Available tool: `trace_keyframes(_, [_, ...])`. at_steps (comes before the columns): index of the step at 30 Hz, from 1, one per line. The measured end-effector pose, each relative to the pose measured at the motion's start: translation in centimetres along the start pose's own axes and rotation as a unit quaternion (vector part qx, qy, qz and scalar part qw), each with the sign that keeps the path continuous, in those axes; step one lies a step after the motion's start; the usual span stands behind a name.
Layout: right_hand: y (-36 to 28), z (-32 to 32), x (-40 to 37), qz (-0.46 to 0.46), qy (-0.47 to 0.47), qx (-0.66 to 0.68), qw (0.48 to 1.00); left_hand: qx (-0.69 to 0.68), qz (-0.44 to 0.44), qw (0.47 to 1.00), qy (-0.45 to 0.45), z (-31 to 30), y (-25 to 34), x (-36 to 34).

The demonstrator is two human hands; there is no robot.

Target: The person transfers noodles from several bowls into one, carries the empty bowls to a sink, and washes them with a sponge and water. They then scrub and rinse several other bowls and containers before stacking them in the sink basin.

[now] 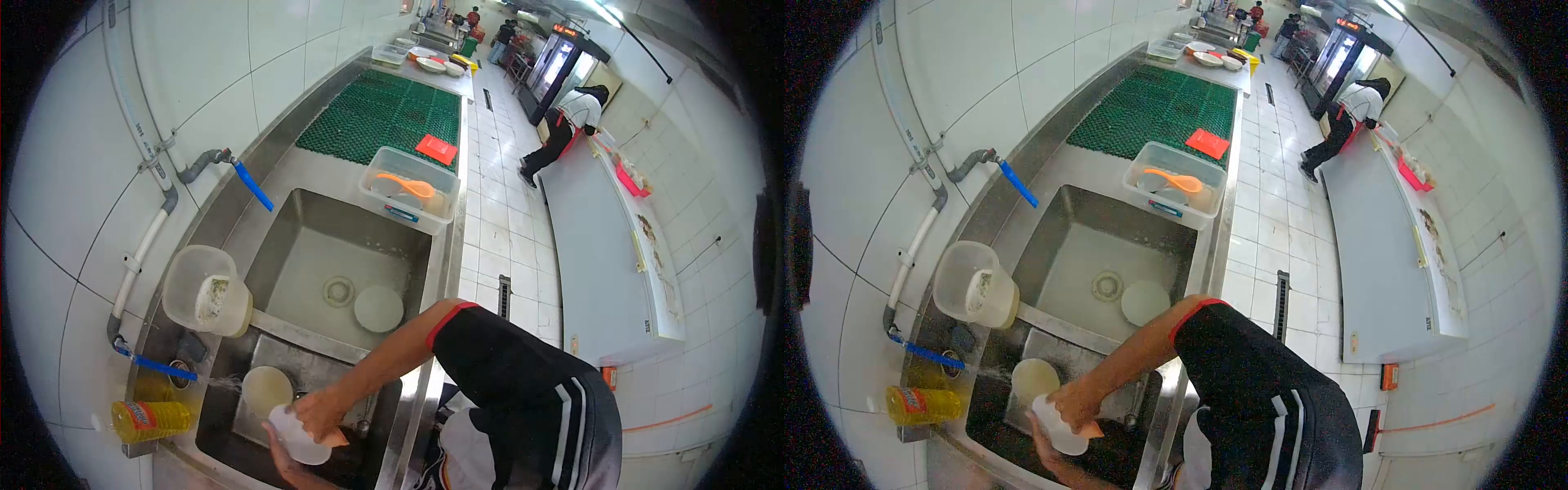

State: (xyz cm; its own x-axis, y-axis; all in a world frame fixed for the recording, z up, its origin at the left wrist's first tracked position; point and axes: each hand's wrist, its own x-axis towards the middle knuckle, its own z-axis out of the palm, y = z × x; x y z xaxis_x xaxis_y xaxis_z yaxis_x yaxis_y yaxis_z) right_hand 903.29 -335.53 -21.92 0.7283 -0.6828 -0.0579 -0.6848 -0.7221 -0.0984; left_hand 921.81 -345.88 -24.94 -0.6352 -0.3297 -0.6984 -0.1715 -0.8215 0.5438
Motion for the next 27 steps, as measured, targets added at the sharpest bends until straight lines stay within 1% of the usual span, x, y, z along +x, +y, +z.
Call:
trace_keyframes(1, [0.0, -0.7, -0.2, -0.018, -0.024, 0.031, 0.999, -0.099, 0.048, 0.992, -0.055, 0.6, -0.9, 0.2])
trace_keyframes(2, [-0.1, -1.5, -0.6, -0.039, -0.046, 0.064, 0.996, -0.198, 0.095, 0.97, -0.105, 1.3, -2.5, 0.8])
trace_keyframes(3, [0.1, -2.1, -0.6, -0.062, -0.069, 0.095, 0.991, -0.306, 0.101, 0.943, -0.079, 2.5, -3.0, 0.5])
trace_keyframes(4, [0.7, -0.8, -1.0, -0.067, -0.052, 0.149, 0.985, -0.408, 0.114, 0.904, -0.055, 3.8, -3.3, 0.2])
trace_keyframes(5, [1.3, -0.1, -1.1, -0.029, 0.005, 0.258, 0.966, -0.35, 0.179, 0.919, 0.005, 2.1, -5.0, 1.7])
trace_keyframes(6, [2.0, 0.4, -1.3, 0.01, 0.057, 0.362, 0.93, -0.291, 0.241, 0.923, 0.064, -0.4, -8.3, 4.9])
trace_keyframes(7, [2.6, 0.7, -1.4, 0.051, 0.108, 0.462, 0.879, -0.292, 0.285, 0.907, 0.108, 1.4, -7.9, 4.2])
trace_keyframes(8, [3.1, 1.1, -0.9, 0.013, 0.241, 0.613, 0.752, -0.287, 0.327, 0.887, 0.153, 3.2, -7.5, 3.5])
trace_keyframes(9, [3.2, 1.1, -0.5, 0.062, 0.28, 0.662, 0.693, -0.28, 0.365, 0.865, 0.199, 5.1, -7.0, 2.8])
trace_keyframes(11, [4.0, 0.6, 0.3, 0.158, 0.35, 0.733, 0.562, -0.333, 0.342, 0.86, 0.182, 5.7, -4.6, 2.9])
trace_keyframes(12, [4.6, 1.1, 1.1, 0.189, 0.414, 0.707, 0.542, -0.344, 0.34, 0.865, 0.133, 6.0, -3.7, 1.8])
trace_keyframes(14, [4.7, 1.8, 2.9, 0.247, 0.534, 0.647, 0.484, -0.233, 0.364, 0.889, 0.15, 4.8, -3.0, 0.5])
trace_keyframes(15, [5.1, 2.0, 3.1, 0.257, 0.514, 0.662, 0.481, -0.173, 0.373, 0.898, 0.157, 4.4, -2.6, -0.1])
trace_keyframes(16, [5.2, 2.3, 3.5, 0.265, 0.494, 0.68, 0.473, -0.142, 0.39, 0.9, 0.137, 4.2, -2.6, -0.8])
trace_keyframes(17, [5.5, 2.1, 3.8, 0.271, 0.472, 0.697, 0.467, -0.106, 0.365, 0.908, 0.174, 4.7, -1.9, -1.8])
trace_keyframes(18, [5.7, 0.2, 3.5, 0.316, 0.421, 0.624, 0.578, -0.072, 0.341, 0.914, 0.209, 5.1, -1.3, -2.4])
trace_keyframes(19, [5.2, -0.8, 4.1, 0.294, 0.419, 0.563, 0.649, -0.038, 0.315, 0.916, 0.244, 5.1, -0.9, -2.8])
trace_keyframes(21, [4.4, -3.4, 4.7, 0.247, 0.407, 0.422, 0.772, -0.001, 0.323, 0.911, 0.256, 5.1, -1.2, -1.8])
trace_keyframes(22, [3.1, -5.0, 4.6, 0.252, 0.367, 0.425, 0.788, 0.017, 0.325, 0.909, 0.261, 5.1, -1.5, -1.3])
trace_keyframes(23, [2.0, -4.5, 4.2, 0.252, 0.399, 0.341, 0.813, -0.03, 0.346, 0.905, 0.244, 5.2, -1.9, -1.3])
trace_keyframes(25, [0.7, -2.8, 4.2, 0.245, 0.455, 0.159, 0.841, -0.126, 0.39, 0.889, 0.203, 6.8, -3.1, -1.4])
trace_keyframes(26, [1.5, -3.2, 3.5, 0.211, 0.43, 0.26, 0.839, -0.069, 0.349, 0.892, 0.28, 9.5, -2.1, -3.5])
trace_keyframes(27, [2.5, -4.0, 2.8, 0.272, 0.355, 0.349, 0.823, -0.061, 0.328, 0.899, 0.285, 9.3, -2.6, -2.9])
